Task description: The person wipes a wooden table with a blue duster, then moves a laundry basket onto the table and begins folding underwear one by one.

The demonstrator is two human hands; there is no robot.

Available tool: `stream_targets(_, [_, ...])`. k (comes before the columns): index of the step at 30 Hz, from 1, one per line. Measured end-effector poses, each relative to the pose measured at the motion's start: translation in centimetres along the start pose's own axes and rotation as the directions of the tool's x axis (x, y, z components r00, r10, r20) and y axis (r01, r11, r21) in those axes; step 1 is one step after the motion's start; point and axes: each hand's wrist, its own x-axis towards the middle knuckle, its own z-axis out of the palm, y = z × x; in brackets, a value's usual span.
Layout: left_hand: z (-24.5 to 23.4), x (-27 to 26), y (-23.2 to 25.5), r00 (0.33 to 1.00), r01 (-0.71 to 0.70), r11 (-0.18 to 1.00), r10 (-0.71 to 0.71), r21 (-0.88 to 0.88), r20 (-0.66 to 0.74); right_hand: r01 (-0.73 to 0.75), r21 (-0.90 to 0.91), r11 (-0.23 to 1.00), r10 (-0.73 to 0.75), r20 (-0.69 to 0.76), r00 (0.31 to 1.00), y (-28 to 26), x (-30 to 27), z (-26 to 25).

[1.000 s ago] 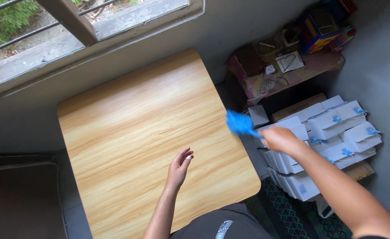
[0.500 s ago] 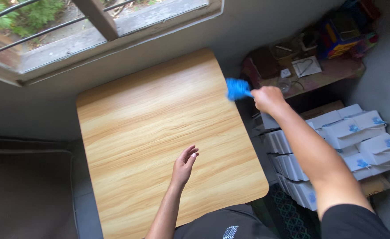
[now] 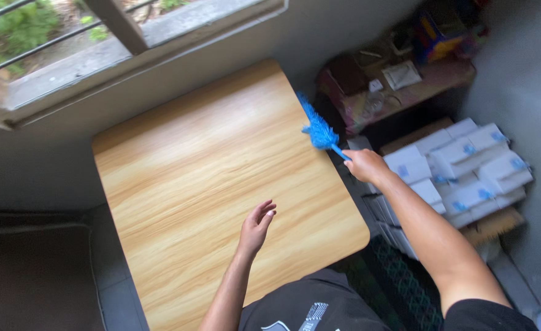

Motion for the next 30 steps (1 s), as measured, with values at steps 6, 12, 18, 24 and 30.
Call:
stream_targets(6, [-1.4,-0.3,-0.4,0.981,-0.064,0.997,0.053,0.05,0.185,-0.196,-0.165,0.967,0.231,0.234,0.944,2.3,-14.4,0.5])
stream_targets(12, [-4.0,-4.0,-0.5,0.962,-0.083,0.989,0.047,0.126,0.269,-0.334,-0.262,0.905,0.407,0.312,0.859,1.4,-24.4,-0.3])
stream_targets(18, [-6.4,-9.0,-1.7,0.953,-0.074,0.992,0.04,0.101,0.3,-0.416,-0.31,0.855,0.474,0.139,0.869,-5.6,-26.9,1.4])
stream_targets(24, [-7.0,-12.3,-3.3,0.917,-0.109,0.98,0.036,0.164,0.397,-0.489,-0.178,0.854,0.489,-0.046,0.871,-9.0,-31.3,5.8])
stream_targets(30, [-6.2,-13.7,-3.6,0.875,-0.128,0.982,0.045,0.141,0.481,-0.558,-0.234,0.796,0.582,0.043,0.812,-9.5,-37.8,6.7])
